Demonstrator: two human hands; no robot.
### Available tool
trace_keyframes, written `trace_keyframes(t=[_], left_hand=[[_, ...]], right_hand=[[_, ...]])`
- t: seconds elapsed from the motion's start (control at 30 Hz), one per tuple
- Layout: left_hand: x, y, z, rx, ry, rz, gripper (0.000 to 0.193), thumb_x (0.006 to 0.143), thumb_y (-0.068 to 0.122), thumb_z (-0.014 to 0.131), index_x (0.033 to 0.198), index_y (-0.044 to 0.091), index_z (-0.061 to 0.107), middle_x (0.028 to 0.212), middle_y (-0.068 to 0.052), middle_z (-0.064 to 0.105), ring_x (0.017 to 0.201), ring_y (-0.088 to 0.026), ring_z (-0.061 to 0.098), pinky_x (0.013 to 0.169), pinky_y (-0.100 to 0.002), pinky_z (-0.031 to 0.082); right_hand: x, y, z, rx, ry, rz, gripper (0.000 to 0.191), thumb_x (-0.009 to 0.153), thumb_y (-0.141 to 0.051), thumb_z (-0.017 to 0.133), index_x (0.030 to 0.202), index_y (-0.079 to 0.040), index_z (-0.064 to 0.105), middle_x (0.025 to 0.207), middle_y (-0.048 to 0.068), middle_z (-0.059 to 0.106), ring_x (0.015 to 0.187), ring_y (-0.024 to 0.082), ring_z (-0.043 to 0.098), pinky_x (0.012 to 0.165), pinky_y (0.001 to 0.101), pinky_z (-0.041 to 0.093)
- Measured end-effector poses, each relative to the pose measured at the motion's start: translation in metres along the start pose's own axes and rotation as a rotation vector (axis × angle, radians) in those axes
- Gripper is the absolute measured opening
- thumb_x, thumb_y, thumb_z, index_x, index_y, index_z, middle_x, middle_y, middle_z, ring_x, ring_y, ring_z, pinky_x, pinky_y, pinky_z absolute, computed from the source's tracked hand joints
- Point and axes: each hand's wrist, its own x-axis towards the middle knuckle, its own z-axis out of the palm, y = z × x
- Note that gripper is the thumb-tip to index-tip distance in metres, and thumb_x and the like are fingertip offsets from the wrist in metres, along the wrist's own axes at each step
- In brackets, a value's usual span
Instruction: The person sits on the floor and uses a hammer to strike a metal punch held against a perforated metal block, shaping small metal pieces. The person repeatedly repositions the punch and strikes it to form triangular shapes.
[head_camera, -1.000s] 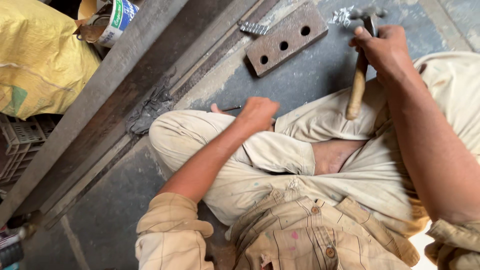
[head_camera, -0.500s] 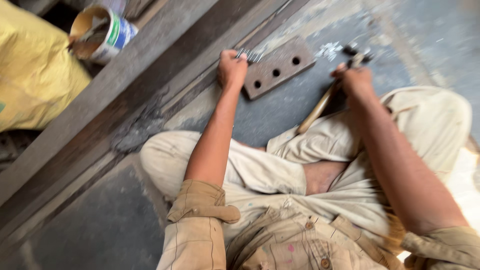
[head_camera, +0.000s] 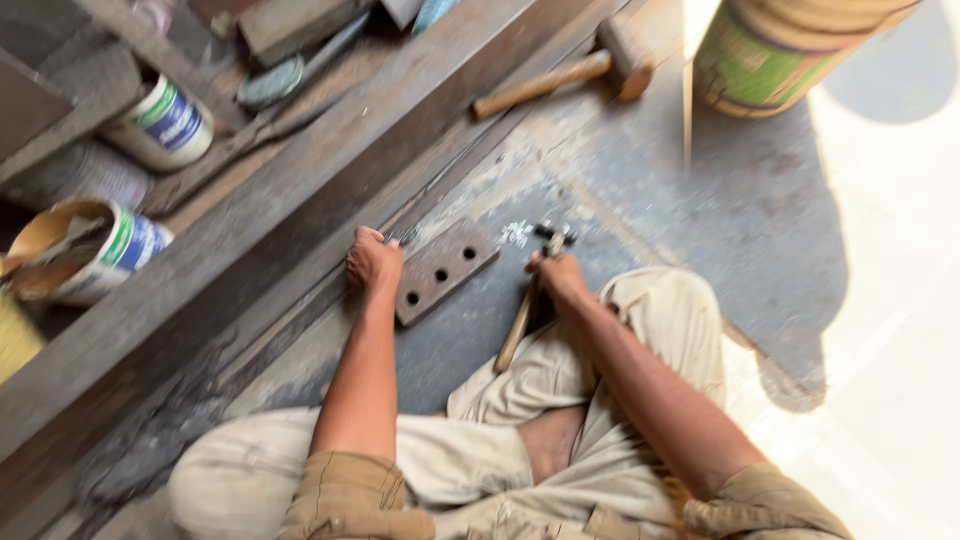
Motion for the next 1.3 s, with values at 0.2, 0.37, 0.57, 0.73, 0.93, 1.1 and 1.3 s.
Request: trace_keyframes(t=[0.2, 0.37, 0.57, 0.73, 0.93, 1.1, 1.3], left_hand=[[0.017, 0.011, 0.008, 0.296, -0.092, 0.485, 0.032, 0.082, 0.004, 0.075, 0.107, 0.024, 0.074, 0.124, -0.014, 0.06, 0.122, -0.037, 0.056, 0.097, -0.048, 0.051], [0.028, 0.02, -0.001, 0.442, -0.303, 0.507, 0.038, 0.076, 0.001, 0.078, 0.106, 0.022, 0.072, 0.126, -0.004, 0.064, 0.128, -0.03, 0.054, 0.105, -0.045, 0.049], [0.015, 0.02, -0.013, 0.336, -0.475, 0.376, 0.033, 0.088, 0.007, 0.069, 0.115, 0.025, 0.068, 0.116, -0.004, 0.075, 0.115, -0.027, 0.069, 0.1, -0.046, 0.054], [0.007, 0.016, -0.012, 0.36, -0.395, 0.521, 0.022, 0.089, 0.018, 0.07, 0.111, 0.019, 0.069, 0.122, -0.011, 0.069, 0.119, -0.035, 0.063, 0.098, -0.05, 0.051], [0.017, -0.004, -0.015, 0.339, -0.363, 0.424, 0.021, 0.085, 0.014, 0.072, 0.104, 0.022, 0.074, 0.113, -0.008, 0.075, 0.111, -0.033, 0.069, 0.092, -0.049, 0.054], [0.018, 0.002, -0.016, 0.43, -0.307, 0.509, 0.015, 0.082, 0.013, 0.077, 0.097, 0.016, 0.075, 0.111, -0.014, 0.074, 0.109, -0.035, 0.069, 0.091, -0.049, 0.055], [0.025, 0.011, -0.015, 0.568, -0.216, 0.542, 0.015, 0.086, 0.007, 0.072, 0.1, 0.012, 0.078, 0.109, -0.018, 0.075, 0.105, -0.036, 0.072, 0.086, -0.047, 0.058]], right_hand=[[-0.009, -0.014, -0.013, -0.014, 0.011, 0.047, 0.034, 0.094, -0.036, 0.069, 0.09, -0.004, 0.08, 0.083, 0.013, 0.069, 0.075, 0.024, 0.06, 0.071, 0.0403, 0.049], [-0.019, -0.024, -0.023, -0.126, 0.027, 0.037, 0.036, 0.091, -0.04, 0.068, 0.09, -0.007, 0.083, 0.089, 0.012, 0.074, 0.082, 0.025, 0.066, 0.079, 0.0391, 0.049], [-0.022, -0.024, -0.023, -0.183, 0.046, 0.039, 0.037, 0.09, -0.043, 0.068, 0.091, -0.009, 0.083, 0.095, 0.011, 0.076, 0.086, 0.025, 0.068, 0.082, 0.0396, 0.05], [-0.001, -0.004, -0.015, -0.098, 0.022, -0.041, 0.031, 0.094, -0.035, 0.069, 0.09, -0.006, 0.079, 0.087, 0.011, 0.075, 0.08, 0.023, 0.065, 0.075, 0.0413, 0.051], [0.017, 0.022, 0.002, 0.104, -0.037, -0.01, 0.029, 0.096, -0.028, 0.07, 0.085, -0.002, 0.073, 0.069, 0.006, 0.061, 0.06, 0.017, 0.055, 0.056, 0.0359, 0.044], [0.013, 0.014, 0.006, 0.004, -0.034, -0.02, 0.031, 0.098, -0.03, 0.07, 0.088, -0.001, 0.075, 0.073, 0.006, 0.064, 0.061, 0.016, 0.056, 0.057, 0.034, 0.043], [0.018, 0.013, 0.008, -0.02, -0.014, 0.02, 0.031, 0.098, -0.031, 0.068, 0.09, -0.002, 0.075, 0.079, 0.008, 0.071, 0.062, 0.016, 0.058, 0.058, 0.0327, 0.045]])
